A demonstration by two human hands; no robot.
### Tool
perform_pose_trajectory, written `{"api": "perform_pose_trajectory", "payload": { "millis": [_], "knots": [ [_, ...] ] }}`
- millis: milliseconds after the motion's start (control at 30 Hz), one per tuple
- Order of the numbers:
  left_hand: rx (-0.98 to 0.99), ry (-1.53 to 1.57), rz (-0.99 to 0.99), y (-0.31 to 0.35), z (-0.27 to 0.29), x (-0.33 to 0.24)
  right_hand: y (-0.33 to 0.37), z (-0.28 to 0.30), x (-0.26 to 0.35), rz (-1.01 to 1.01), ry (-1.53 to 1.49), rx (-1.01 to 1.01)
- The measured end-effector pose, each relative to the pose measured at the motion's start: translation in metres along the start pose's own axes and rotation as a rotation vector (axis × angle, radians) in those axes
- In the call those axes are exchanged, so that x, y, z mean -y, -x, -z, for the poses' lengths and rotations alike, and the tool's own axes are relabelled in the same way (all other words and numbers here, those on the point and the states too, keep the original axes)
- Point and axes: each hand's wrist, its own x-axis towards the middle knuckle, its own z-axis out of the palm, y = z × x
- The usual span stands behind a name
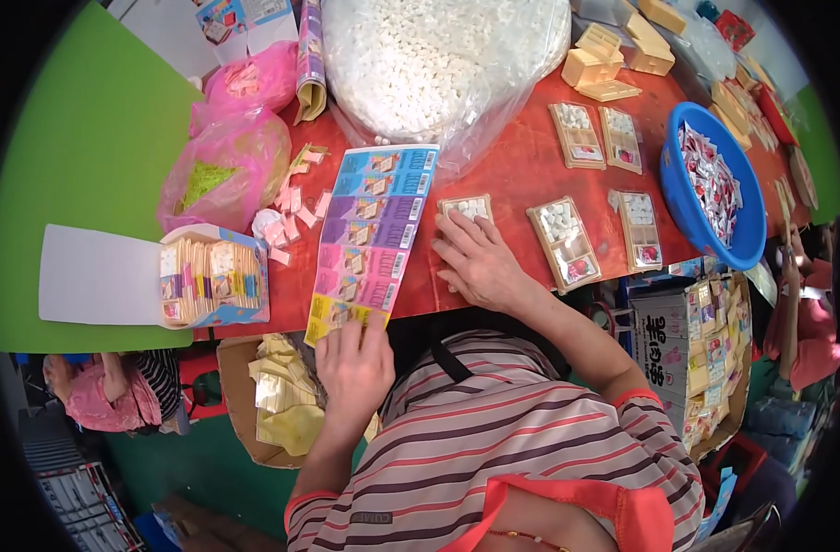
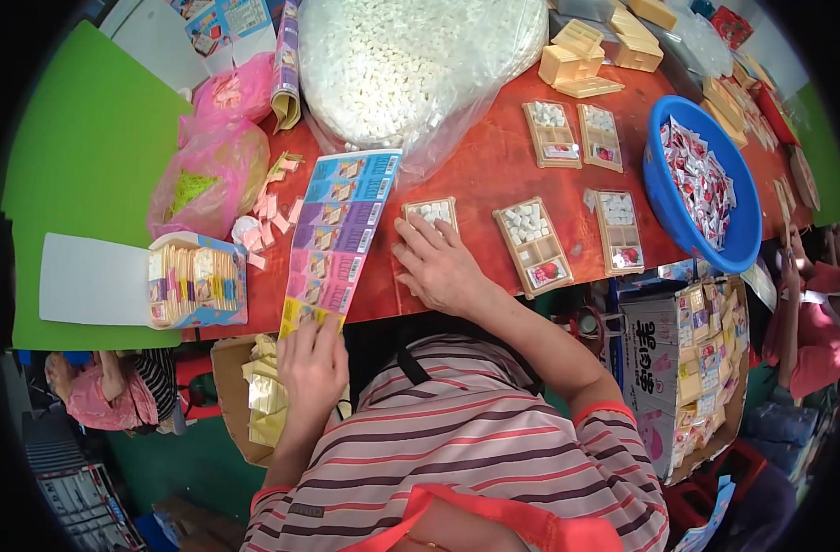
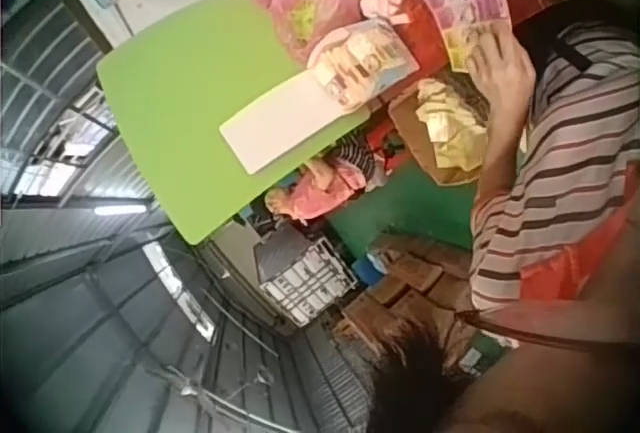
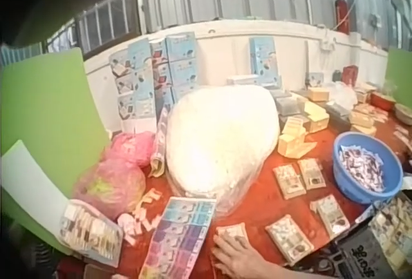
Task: Packaging stacks of small paper cards into boxes and applying labels or bands.
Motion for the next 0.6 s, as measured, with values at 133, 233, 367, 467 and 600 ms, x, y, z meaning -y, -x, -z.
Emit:
{"api": "perform_pose_trajectory", "payload": {
  "millis": [133, 233, 367, 467, 600],
  "knots": [
    [-0.025, 0.042, 0.015, 0.002, -0.024, -0.003, 0.003, 0.001, 0.020, 0.020, -0.039, -0.167],
    [-0.047, 0.070, 0.009, 0.009, -0.037, -0.003, -0.014, 0.006, 0.043, 0.201, 0.084, -0.228],
    [-0.069, 0.199, 0.051, 0.015, -0.036, -0.004, -0.031, -0.017, 0.047, 0.341, 0.061, -0.186],
    [-0.246, 0.301, 0.169, 0.038, -0.032, 0.003, -0.039, -0.021, 0.043, 0.352, 0.058, -0.180],
    [-0.252, 0.929, 0.600, 0.086, -0.036, 0.015, -0.046, -0.023, 0.044, 0.355, 0.072, -0.214]
  ]
}}
